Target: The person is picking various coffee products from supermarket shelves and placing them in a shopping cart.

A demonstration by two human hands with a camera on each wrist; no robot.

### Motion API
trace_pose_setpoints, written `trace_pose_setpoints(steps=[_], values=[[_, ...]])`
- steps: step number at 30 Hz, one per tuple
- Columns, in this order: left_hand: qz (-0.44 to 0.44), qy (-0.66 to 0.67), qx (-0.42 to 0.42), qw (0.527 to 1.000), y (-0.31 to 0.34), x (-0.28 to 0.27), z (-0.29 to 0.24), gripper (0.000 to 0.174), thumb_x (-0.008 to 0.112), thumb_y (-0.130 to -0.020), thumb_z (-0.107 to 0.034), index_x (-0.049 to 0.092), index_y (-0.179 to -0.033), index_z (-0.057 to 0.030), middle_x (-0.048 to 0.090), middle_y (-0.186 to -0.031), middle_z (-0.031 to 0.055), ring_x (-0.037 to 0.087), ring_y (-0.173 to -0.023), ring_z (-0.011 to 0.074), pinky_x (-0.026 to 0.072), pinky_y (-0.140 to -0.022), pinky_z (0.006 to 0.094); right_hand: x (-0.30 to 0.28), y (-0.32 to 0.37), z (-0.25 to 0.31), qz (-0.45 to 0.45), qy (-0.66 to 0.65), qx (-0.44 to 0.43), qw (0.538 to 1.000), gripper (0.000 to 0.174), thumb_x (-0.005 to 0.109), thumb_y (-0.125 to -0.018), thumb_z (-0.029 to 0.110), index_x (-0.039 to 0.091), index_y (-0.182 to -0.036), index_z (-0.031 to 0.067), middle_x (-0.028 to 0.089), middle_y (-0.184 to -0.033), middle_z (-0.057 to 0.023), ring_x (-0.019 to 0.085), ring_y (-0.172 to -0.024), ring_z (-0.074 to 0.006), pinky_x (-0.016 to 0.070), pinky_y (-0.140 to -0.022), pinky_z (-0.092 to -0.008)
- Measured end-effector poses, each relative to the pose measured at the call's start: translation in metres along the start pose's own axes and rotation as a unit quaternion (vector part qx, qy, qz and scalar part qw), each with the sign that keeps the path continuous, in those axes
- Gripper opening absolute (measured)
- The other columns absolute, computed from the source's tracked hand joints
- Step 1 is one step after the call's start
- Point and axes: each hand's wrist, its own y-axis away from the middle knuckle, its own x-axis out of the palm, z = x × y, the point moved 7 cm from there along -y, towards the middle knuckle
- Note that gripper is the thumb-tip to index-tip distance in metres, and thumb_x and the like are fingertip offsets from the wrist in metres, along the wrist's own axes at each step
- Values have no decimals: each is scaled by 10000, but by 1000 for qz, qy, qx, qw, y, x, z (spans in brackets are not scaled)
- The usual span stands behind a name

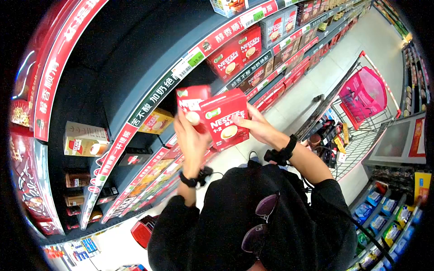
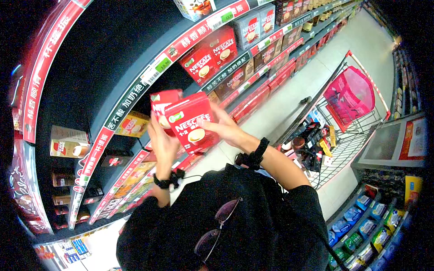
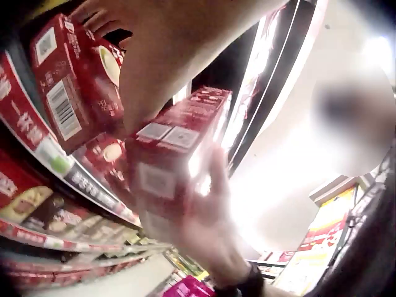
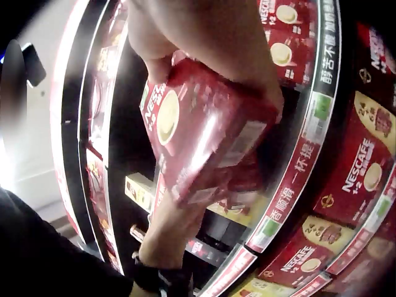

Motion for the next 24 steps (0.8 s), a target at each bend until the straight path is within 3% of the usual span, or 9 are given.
trace_pose_setpoints(steps=[2, 8, 16, 17, 20, 21, 22, 23, 24], values=[[35, 22, -22, 999, 20, 3, -16, 1175, 928, -610, -314, 254, -1508, 30, 440, -1367, 289, 474, -1250, 444, 419, -1040, 491, 0, 8, -5, -20, -73, 48, 996, 637, 675, -961, 224, 375, -1490, 33, 540, -1394, -104, 536, -1251, -161, 430, -1073, -336], [109, 87, 126, 982, 29, 29, -59, 1196, 932, -616, -279, 221, -1532, 15, 402, -1428, 271, 427, -1307, 430, 372, -1091, 490, -35, 56, -11, -62, -137, 40, 988, 677, 659, -974, 264, 303, -1518, 73, 540, -1386, -89, 548, -1243, -173, 466, -1049, -355], [199, 137, 302, 922, 32, 54, -119, 912, 795, -738, -67, 317, -1509, 27, 378, -1468, 260, 426, -1315, 440, 386, -1078, 485, -87, 105, -9, -208, -184, -32, 960, 680, 632, -974, 423, 317, -1473, 85, 570, -1306, -96, 606, -1156, -185, 535, -955, -360], [199, 152, 315, 915, 31, 51, -128, 769, 752, -807, -54, 385, -1478, 22, 465, -1419, 228, 507, -1267, 385, 430, -1052, 456, -92, 112, -6, -233, -183, -28, 955, 689, 630, -967, 452, 319, -1464, 89, 573, -1299, -99, 614, -1142, -189, 558, -928, -370], [287, 310, 208, 882, 20, 68, -116, 624, 718, -869, -64, 457, -1430, 19, 557, -1336, 179, 600, -1141, 297, 481, -979, 413, -106, 127, 4, -269, -186, -53, 943, 650, 635, -969, 414, 335, -1448, 91, 576, -1299, -105, 625, -1132, -195, 567, -932, -384], [233, 297, 163, 911, 5, 70, -105, 491, 699, -901, -70, 527, -1352, 17, 620, -1215, 130, 635, -992, 227, 512, -896, 361, -110, 131, 5, -276, -198, -54, 939, 624, 629, -976, 394, 345, -1441, 90, 588, -1285, -101, 631, -1124, -192, 570, -926, -380], [190, 280, 131, 932, -13, 78, -86, 499, 658, -937, -78, 471, -1389, 18, 532, -1367, 124, 563, -1190, 233, 480, -969, 355, -113, 136, 3, -291, -207, -56, 933, 594, 612, -985, 397, 371, -1425, 79, 605, -1268, -97, 640, -1114, -186, 572, -925, -378], [109, 260, 132, 950, -34, 83, -64, 567, 679, -931, -96, 408, -1417, 11, 505, -1347, 123, 532, -1182, 220, 488, -948, 355, -114, 138, 1, -281, -231, -52, 930, 576, 603, -990, 397, 386, -1416, 76, 610, -1265, -98, 645, -1108, -184, 572, -925, -376], [86, 258, 78, 959, -55, 90, -45, 680, 720, -909, -123, 329, -1451, 4, 471, -1356, 149, 501, -1193, 221, 486, -940, 353, -115, 139, 0, -271, -254, -49, 927, 559, 594, -995, 397, 401, -1407, 72, 615, -1263, -99, 650, -1102, -183, 572, -924, -374]])
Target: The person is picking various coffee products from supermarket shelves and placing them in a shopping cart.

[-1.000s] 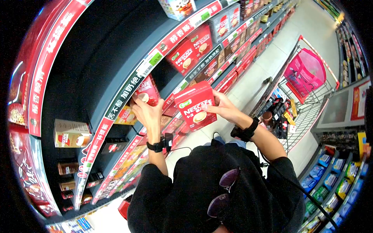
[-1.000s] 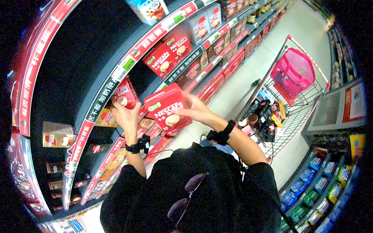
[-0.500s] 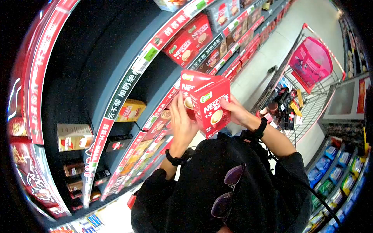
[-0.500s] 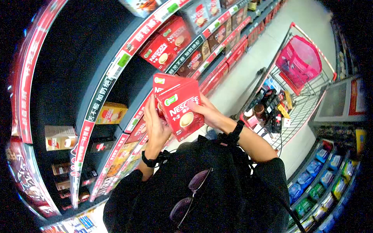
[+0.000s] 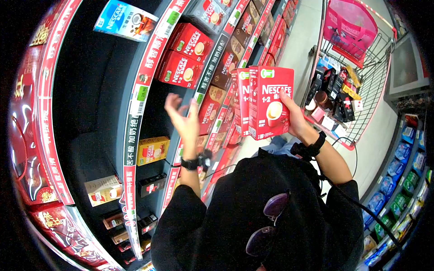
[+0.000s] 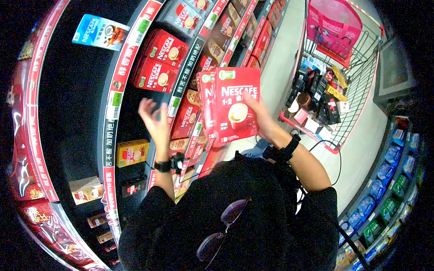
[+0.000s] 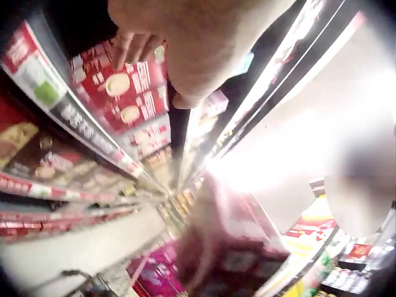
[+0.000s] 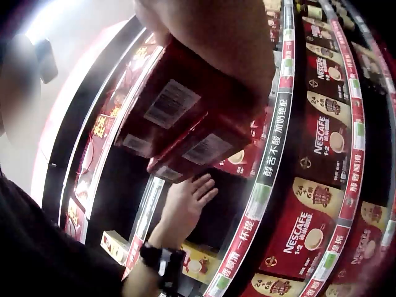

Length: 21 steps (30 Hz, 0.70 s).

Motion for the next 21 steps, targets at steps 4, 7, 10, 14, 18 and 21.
trace_pose_setpoints(steps=[4, 7, 10, 14, 18, 21], values=[[-44, -24, 0, 999, -72, -19, 61, 1156, 889, -748, -249, 114, -1556, 37, 307, -1526, 244, 346, -1393, 307, 306, -1144, 408, -3, -3, -4, 43, -49, 12, 998, 524, 570, -1009, 380, 413, -1400, 69, 619, -1262, -105, 656, -1093, -184, 572, -925, -369], [3, -6, -42, 999, -100, -12, 52, 1214, 921, -692, -214, 107, -1560, 28, 302, -1548, 232, 341, -1412, 291, 249, -1183, 385, 1, -6, -4, 53, -41, 1, 998, 569, 582, -1007, 331, 304, -1456, 118, 551, -1320, -112, 610, -1167, -199, 555, -953, -383], [79, 98, -66, 990, -115, 5, 80, 1075, 898, -718, -163, 210, -1522, 25, 401, -1490, 205, 430, -1348, 271, 333, -1133, 381, -3, -7, -5, 54, 16, -38, 998, 760, 632, -978, 244, 104, -1523, 204, 472, -1369, -128, 538, -1234, -227, 516, -989, -399], [47, 174, -99, 979, -102, 6, 87, 953, 877, -737, -97, 291, -1478, 28, 492, -1411, 171, 527, -1247, 242, 418, -1061, 357, 3, 1, 3, 48, 30, -54, 997, 829, 677, -940, 174, 124, -1557, 159, 489, -1348, -120, 540, -1217, -197, 497, -1000, -379], [-46, 75, 18, 996, -58, -22, 58, 804, 877, -742, -89, 406, -1384, 17, 585, -1261, 146, 578, -1111, 214, 464, -990, 344, 0, 8, 8, 66, 48, 1, 997, 875, 750, -879, 173, 198, -1553, 90, 556, -1321, -120, 578, -1198, -207, 493, -1022, -378], [-40, 20, 51, 998, -12, -41, 35, 858, 911, -686, -113, 391, -1361, -8, 545, -1261, 135, 574, -1123, 229, 467, -1007, 382, 11, 17, 25, 78, 79, 1, 994, 940, 821, -800, 158, 247, -1540, 76, 562, -1349, -113, 591, -1196, -204, 480, -1043, -375]])
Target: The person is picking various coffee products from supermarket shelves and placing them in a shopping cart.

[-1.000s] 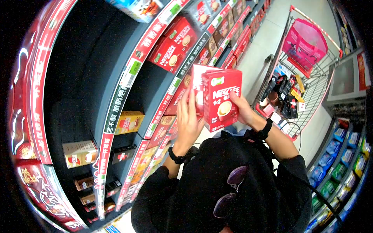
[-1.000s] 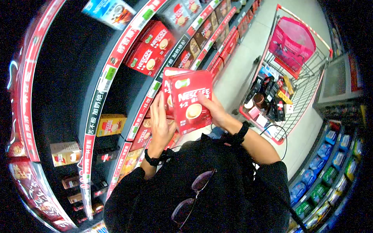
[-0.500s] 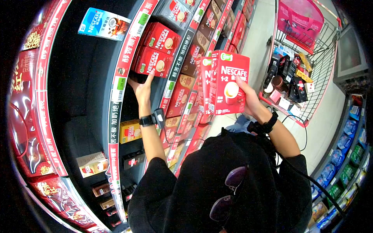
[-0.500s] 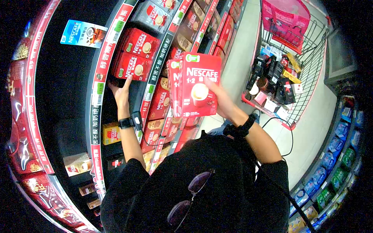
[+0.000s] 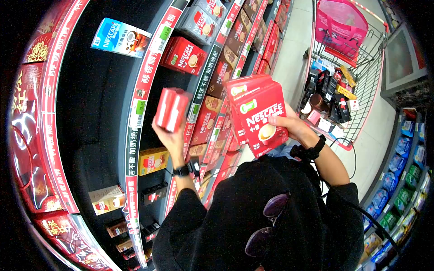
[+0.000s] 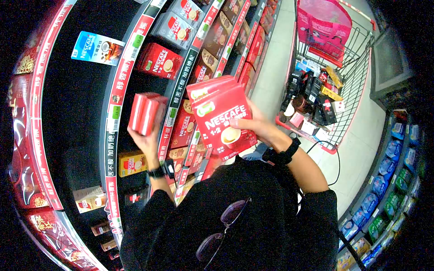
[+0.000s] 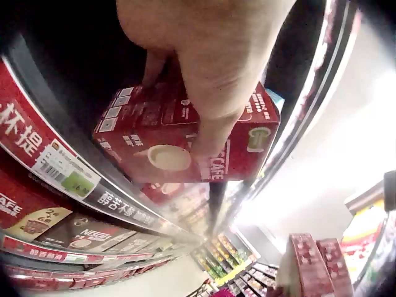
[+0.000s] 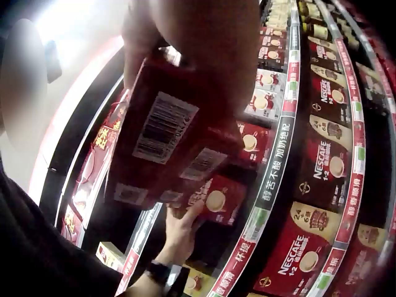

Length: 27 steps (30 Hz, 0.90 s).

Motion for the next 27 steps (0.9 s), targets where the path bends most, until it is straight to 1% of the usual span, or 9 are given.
trace_pose_setpoints(steps=[3, 8, 11, 14, 16, 22, 23, 25, 27], values=[[34, -9, 7, 999, 30, 3, -71, 903, 910, -670, -98, 360, -1382, -17, 552, -1283, 154, 595, -1136, 245, 484, -1016, 418, 6, 4, 13, 34, 55, 0, 998, 1042, 874, -717, 166, 246, -1541, 49, 518, -1411, -102, 513, -1297, -200, 405, -1112, -376], [185, 220, -159, 945, 61, 99, -83, 909, 859, -708, -57, 320, -1436, 27, 569, -1306, 164, 626, -1127, 227, 510, -992, 377, 8, 22, 33, 74, 153, -47, 984, 1042, 902, -659, 238, 328, -1500, 16, 486, -1420, -76, 440, -1334, -179, 331, -1132, -347], [284, 312, -200, 884, 77, 178, -102, 940, 802, -740, -35, 262, -1508, 25, 550, -1344, 132, 592, -1182, 208, 452, -1063, 364, -25, 41, 49, 14, 191, -78, 978, 1050, 893, -646, 249, 327, -1499, 13, 467, -1436, -99, 420, -1356, -196, 323, -1136, -357], [395, 334, -197, 833, 99, 252, -120, 852, 773, -758, -19, 335, -1489, 11, 575, -1349, 126, 580, -1219, 204, 436, -1076, 352, -82, 75, 66, -71, 166, -121, 976, 1119, 878, -643, 285, 259, -1535, 16, 408, -1498, -132, 374, -1404, -226, 300, -1160, -378], [466, 329, -222, 791, 115, 301, -138, 777, 763, -778, -17, 391, -1460, 6, 603, -1329, 135, 595, -1214, 197, 466, -1042, 341, -140, 111, 51, -130, 103, -32, 986, 1066, 837, -699, 268, 237, -1544, 19, 421, -1503, -143, 396, -1399, -249, 301, -1171, -399], [561, 302, -302, 709, 191, 460, -155, 642, 676, -940, -120, 348, -1480, -4, 668, -1144, 98, 637, -1029, 140, 528, -867, 287, -267, 168, 45, -254, -84, -16, 963, 657, 705, -890, 256, 412, -1432, 28, 593, -1336, -143, 613, -1188, -260, 517, -1010, -404], [566, 304, -333, 690, 200, 484, -161, 645, 671, -957, -164, 330, -1481, -3, 656, -1161, 116, 641, -1008, 143, 538, -845, 292, -285, 171, 48, -278, -144, -1, 950, 595, 678, -923, 277, 439, -1408, 29, 611, -1312, -145, 637, -1155, -262, 542, -982, -404], [555, 249, -329, 722, 208, 532, -168, 648, 648, -982, -247, 306, -1480, -11, 640, -1193, 133, 640, -1027, 160, 545, -839, 314, -317, 168, 74, -299, -139, -52, 943, 477, 567, -999, 352, 513, -1335, 18, 667, -1222, -157, 682, -1073, -255, 569, -946, -427], [568, 227, -366, 701, 204, 565, -194, 721, 631, -977, -428, 330, -1484, -12, 561, -1311, 158, 578, -1136, 180, 497, -914, 322, -349, 160, 98, -306, -166, -71, 935, 476, 558, -1004, 369, 518, -1328, 23, 672, -1213, -144, 682, -1072, -245, 572, -942, -429]])
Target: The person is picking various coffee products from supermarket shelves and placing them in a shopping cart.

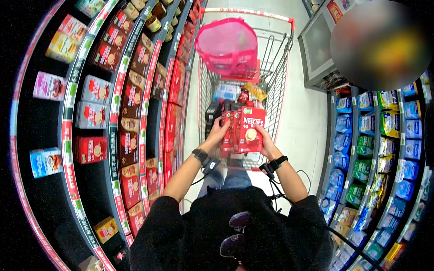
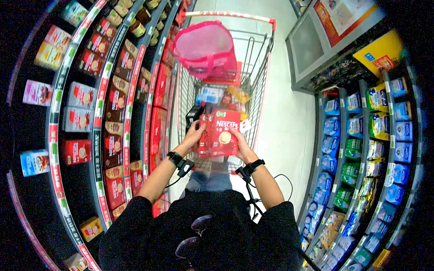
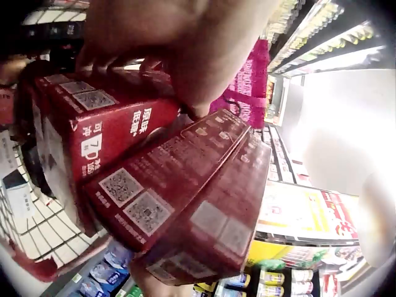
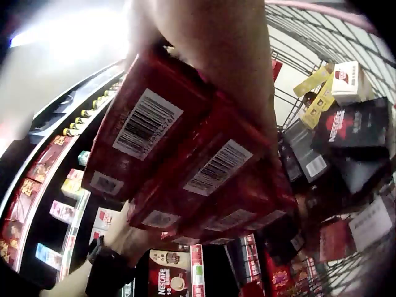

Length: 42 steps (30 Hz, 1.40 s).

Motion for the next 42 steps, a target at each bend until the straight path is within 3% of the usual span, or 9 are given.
trace_pose_setpoints(steps=[15, 18, 20, 23, 28, 29, 35, 38, 42], values=[[-107, 47, 103, 988, -179, -19, -15, 529, 651, -909, -163, 478, -1375, 16, 638, -1214, 164, 621, -1092, 239, 496, -932, 354, -78, -170, 42, -124, -219, 20, 967, 706, 511, -941, 629, 460, -1451, 144, 529, -1443, -130, 525, -1277, -373, 426, -1036, -589], [-133, -159, 184, 961, -162, -36, -12, 450, 635, -889, -117, 545, -1301, 38, 658, -1185, 198, 644, -1057, 281, 500, -920, 367, -100, -195, 21, -165, -218, 20, 962, 709, 532, -945, 597, 437, -1465, 125, 519, -1439, -171, 518, -1282, -387, 421, -1049, -580], [-106, -224, 201, 948, -129, -43, -12, 372, 610, -881, -96, 598, -1224, 48, 701, -1042, 172, 671, -994, 268, 517, -891, 364, -143, -223, -3, -247, -105, 69, 961, 485, 507, -985, 441, 561, -1281, 61, 615, -1257, -206, 586, -1166, -369, 483, -1008, -536], [-33, -168, 152, 973, -65, -58, -1, 353, 589, -897, -86, 598, -1217, 62, 693, -1069, 142, 666, -974, 209, 531, -866, 348, -181, -258, -9, -112, 19, -10, 993, 310, 477, -1009, 344, 629, -1084, 85, 671, -1032, -125, 647, -917, -268, 566, -816, -445], [-239, -254, 267, 898, 106, -144, -62, 295, 598, -877, -58, 619, -1167, -5, 661, -942, 131, 662, -847, 225, 540, -760, 372, 2, -226, 5, -65, 218, 11, 974, 328, 491, -1023, 355, 618, -1175, 93, 683, -1065, -58, 641, -888, -199, 537, -826, -353], [-301, -281, 205, 888, 135, -171, -65, 349, 577, -918, -131, 616, -1249, -30, 685, -1128, 160, 691, -960, 277, 551, -820, 371, 55, -213, 1, -28, 266, -9, 963, 342, 505, -1007, 330, 600, -1234, 92, 678, -1082, -54, 643, -916, -188, 538, -824, -360], [-666, -395, 193, 602, 320, -303, -73, 535, 614, -874, -77, 473, -1388, -29, 555, -1127, 195, 617, -880, 314, 534, -772, 411, 305, -121, -89, 266, 441, -63, 855, 299, 515, -999, 158, 595, -1277, 86, 678, -1043, -32, 642, -907, -133, 520, -782, -275], [-717, -450, 170, 504, 373, -337, -86, 781, 650, -873, -211, 279, -1548, -87, 484, -1208, 233, 573, -992, 374, 504, -827, 469, 369, -90, -160, 426, 494, -120, 748, 300, 554, -1002, 186, 595, -1287, 102, 692, -1022, -47, 655, -964, -136, 520, -854, -310], [-721, -468, 124, 495, 385, -379, -105, 892, 704, -829, -366, 263, -1556, -93, 473, -1211, 295, 565, -1024, 433, 507, -856, 493, 420, -52, -201, 413, 556, -206, 691, 287, 578, -949, 128, 609, -1229, 69, 702, -974, -107, 682, -903, -201, 535, -821, -337]])
